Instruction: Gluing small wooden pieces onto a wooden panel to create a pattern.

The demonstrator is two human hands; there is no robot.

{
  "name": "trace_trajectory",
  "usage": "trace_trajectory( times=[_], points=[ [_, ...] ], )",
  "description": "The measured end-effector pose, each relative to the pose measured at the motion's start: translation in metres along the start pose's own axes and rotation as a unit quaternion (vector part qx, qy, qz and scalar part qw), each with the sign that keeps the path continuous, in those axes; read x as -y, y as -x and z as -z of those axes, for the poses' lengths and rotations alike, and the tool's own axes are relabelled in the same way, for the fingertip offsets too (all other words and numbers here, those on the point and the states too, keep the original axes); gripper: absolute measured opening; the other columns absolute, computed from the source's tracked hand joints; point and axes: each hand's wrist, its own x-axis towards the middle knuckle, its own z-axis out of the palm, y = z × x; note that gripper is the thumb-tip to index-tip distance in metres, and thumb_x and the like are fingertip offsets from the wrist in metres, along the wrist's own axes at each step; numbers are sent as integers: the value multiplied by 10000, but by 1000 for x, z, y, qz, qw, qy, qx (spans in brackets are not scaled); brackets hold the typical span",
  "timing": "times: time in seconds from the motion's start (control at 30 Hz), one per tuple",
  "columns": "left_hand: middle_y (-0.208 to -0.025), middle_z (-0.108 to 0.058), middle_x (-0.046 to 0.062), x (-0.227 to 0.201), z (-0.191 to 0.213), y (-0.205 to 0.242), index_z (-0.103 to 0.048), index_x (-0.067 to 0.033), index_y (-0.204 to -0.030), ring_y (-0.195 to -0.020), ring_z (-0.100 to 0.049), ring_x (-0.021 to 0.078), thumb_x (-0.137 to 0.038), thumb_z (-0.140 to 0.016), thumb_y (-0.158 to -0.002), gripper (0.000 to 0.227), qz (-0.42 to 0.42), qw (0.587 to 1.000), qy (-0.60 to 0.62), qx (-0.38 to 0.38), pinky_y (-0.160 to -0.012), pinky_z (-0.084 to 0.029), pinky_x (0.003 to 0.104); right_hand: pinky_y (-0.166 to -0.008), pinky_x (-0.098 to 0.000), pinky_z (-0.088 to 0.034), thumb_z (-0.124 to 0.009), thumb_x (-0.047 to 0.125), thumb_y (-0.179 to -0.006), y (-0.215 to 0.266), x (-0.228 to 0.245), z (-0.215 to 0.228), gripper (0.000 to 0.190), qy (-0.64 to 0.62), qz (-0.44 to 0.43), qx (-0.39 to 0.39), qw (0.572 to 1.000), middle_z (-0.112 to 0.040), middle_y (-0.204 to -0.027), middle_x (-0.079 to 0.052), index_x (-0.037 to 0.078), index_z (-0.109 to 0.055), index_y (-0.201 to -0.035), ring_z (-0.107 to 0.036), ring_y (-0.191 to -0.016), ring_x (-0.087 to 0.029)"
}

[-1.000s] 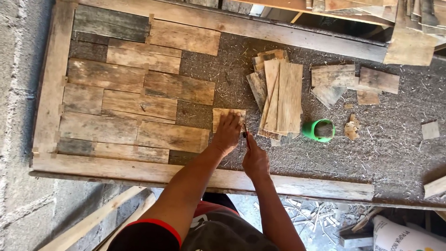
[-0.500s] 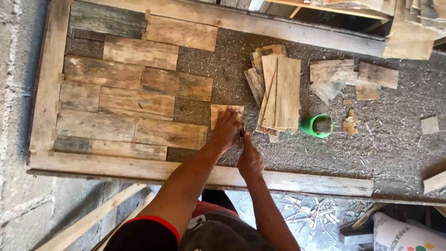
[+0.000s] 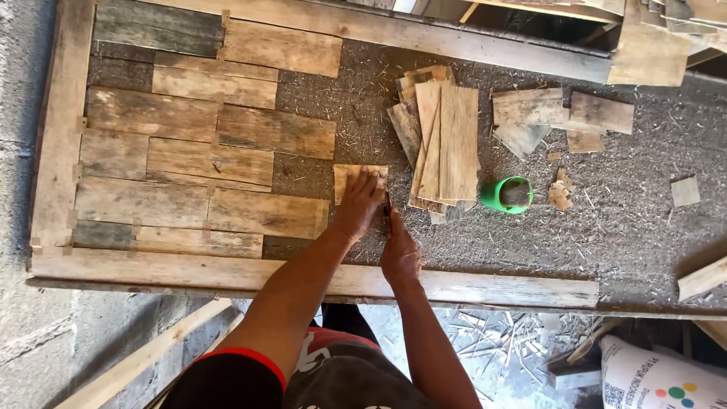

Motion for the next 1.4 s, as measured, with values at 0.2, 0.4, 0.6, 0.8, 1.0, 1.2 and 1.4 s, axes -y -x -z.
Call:
trace_trajectory(
  times=[0.2, 0.4, 0.6, 0.8, 1.0, 1.2, 1.4],
  points=[
    [-1580, -450, 199, 7, 0, 13, -691, -120, -1214, -1566, -263, 438, -155, -796, -836, 394, -41, 995, 85, 8, -1277, -133, 647, -372, -370, -513, -515, 73, -1075, 0, -19, -11, 531, -9, -18, 1, 1000, -769, -883, -173, 186, -376, -1575, -663, -507, -212],
    [-1552, -386, 326, 3, 16, 8, -672, -78, -1222, -1470, -279, 543, -328, -836, -748, 561, -98, 994, 15, 41, -1166, -176, 744, -310, -335, -436, -539, 36, -1001, -1, -9, -11, 600, 86, 11, 4, 996, -748, -841, -149, 117, -370, -1571, -599, -436, -152],
    [-1543, -399, 343, 2, 6, 6, -656, -27, -1155, -1446, -336, 581, -249, -784, -831, 414, -98, 995, -16, 8, -1131, -216, 781, -297, -319, -449, -560, 46, -1059, 7, 1, -6, 518, 59, 42, -28, 997, -756, -877, -150, 127, -398, -1545, -602, -421, -149],
    [-1525, -434, 296, 3, 20, 2, -661, -58, -1264, -1417, -364, 528, -234, -750, -707, 591, -92, 995, -46, 11, -1108, -259, 742, -336, -361, -443, -547, 9, -952, 9, -5, 6, 652, 36, 30, 17, 999, -706, -684, -147, 111, -377, -1573, -594, -430, -202],
    [-1537, -440, 292, 3, 2, 9, -666, -23, -1192, -1448, -351, 527, -207, -679, -883, 359, -81, 996, 31, -3, -1139, -248, 748, -331, -330, -489, -482, 47, -1029, 4, -18, 22, 560, -79, -8, 57, 995, -763, -874, -191, 153, -367, -1567, -627, -434, -195],
    [-1558, -423, 270, 2, 30, 0, -624, -32, -1251, -1474, -339, 503, -141, -719, -806, 468, -76, 993, 35, 82, -1170, -253, 688, -258, -281, -449, -404, 47, -1076, 3, -17, 19, 494, -50, 103, -69, 991, -736, -1275, -206, 152, -324, -1552, -590, -393, -149],
    [-1547, -438, 234, 4, 29, -5, -537, -37, -1352, -1478, -393, 417, -79, -734, -846, 545, -24, 994, 62, 86, -1206, -308, 595, -294, -260, -430, -421, 106, -1143, -29, -24, -13, 482, -23, 90, -90, 992, -748, -1100, -223, 206, -290, -1596, -569, -445, -83]
  ],
)
